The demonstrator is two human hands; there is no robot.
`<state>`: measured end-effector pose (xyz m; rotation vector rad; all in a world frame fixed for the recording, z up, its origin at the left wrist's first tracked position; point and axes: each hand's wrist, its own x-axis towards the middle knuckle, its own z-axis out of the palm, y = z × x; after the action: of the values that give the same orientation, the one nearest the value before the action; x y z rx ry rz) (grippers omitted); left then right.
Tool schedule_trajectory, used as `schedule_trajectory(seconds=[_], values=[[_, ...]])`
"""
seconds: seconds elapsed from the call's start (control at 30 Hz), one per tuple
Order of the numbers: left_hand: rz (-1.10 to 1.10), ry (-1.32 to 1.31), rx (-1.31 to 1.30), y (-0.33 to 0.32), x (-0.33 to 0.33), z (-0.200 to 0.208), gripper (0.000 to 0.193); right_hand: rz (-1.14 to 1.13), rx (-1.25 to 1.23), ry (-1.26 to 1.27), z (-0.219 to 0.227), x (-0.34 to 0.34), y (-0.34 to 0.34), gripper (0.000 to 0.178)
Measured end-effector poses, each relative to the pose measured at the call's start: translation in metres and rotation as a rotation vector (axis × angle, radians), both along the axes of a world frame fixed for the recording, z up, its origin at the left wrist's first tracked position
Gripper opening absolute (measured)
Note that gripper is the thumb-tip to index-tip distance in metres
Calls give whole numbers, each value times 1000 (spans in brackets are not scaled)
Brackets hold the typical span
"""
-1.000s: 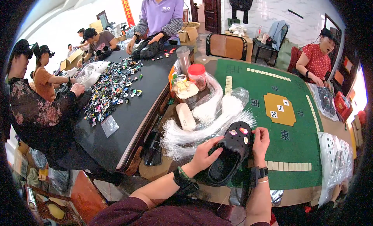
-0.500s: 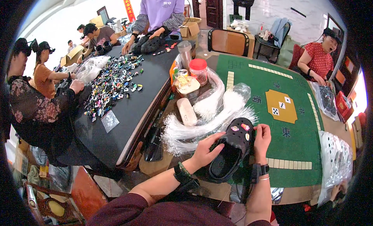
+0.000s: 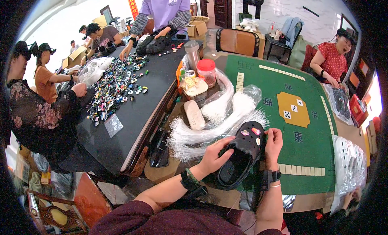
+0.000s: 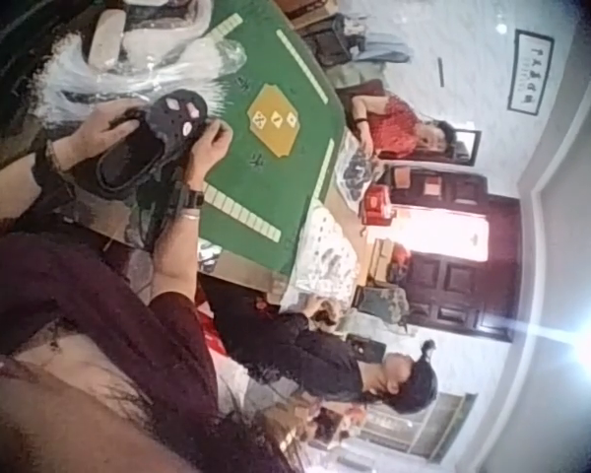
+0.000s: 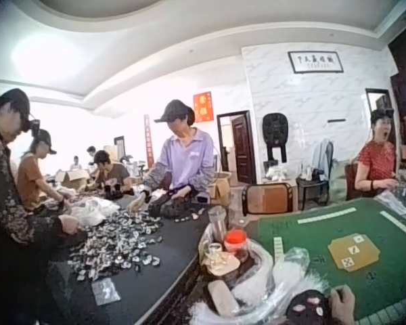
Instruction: Attaching decorative charms and pins to black clogs.
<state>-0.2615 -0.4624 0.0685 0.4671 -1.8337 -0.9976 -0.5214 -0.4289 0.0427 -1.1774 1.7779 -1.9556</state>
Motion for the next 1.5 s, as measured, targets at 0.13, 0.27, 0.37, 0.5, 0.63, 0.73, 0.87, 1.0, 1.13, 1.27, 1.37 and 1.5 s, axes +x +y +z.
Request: schedule_trajectory(seconds=[0.13, 0.27, 0.37, 0.5, 0.63, 0.73, 0.87, 1.0, 1.13, 1.27, 1.37, 1.5], values=[[-4, 11, 24, 1, 0, 2, 39, 11, 17, -32, -3, -4, -1, 12], [-10, -3, 19, 1, 0, 3, 40, 17, 20, -31, -5, -6, -1, 12], [-31, 2, 44, 3, 0, 5, 40, -1, 13, -46, -4, -3, 1, 12], [-26, -9, 66, 4, 2, 5, 40, 0, 0, -20, -2, 1, 1, 11], [20, -70, 7, 3, 1, 5, 37, -65, -15, 106, 1, 6, 2, 10], [62, -111, -20, 6, 1, 17, 35, -66, -38, 75, 3, 6, 2, 10], [110, -55, -104, 1, 0, 31, 30, -72, -21, 41, 29, 26, 8, 9], [130, -124, -181, 0, 2, 42, 30, 64, -14, 171, 44, 41, 19, 6], [155, -146, -304, 6, 1, 51, 34, 240, -87, 293, 74, 56, 34, 9], [187, -136, -301, 14, 0, 60, 39, 289, -87, 305, 85, 52, 41, 13], [110, -171, -384, 26, -3, 65, 44, 210, -67, 332, 87, 42, 47, 15], [30, -281, -414, 32, 8, 68, 48, 128, -39, 207, 83, 49, 40, 15]])
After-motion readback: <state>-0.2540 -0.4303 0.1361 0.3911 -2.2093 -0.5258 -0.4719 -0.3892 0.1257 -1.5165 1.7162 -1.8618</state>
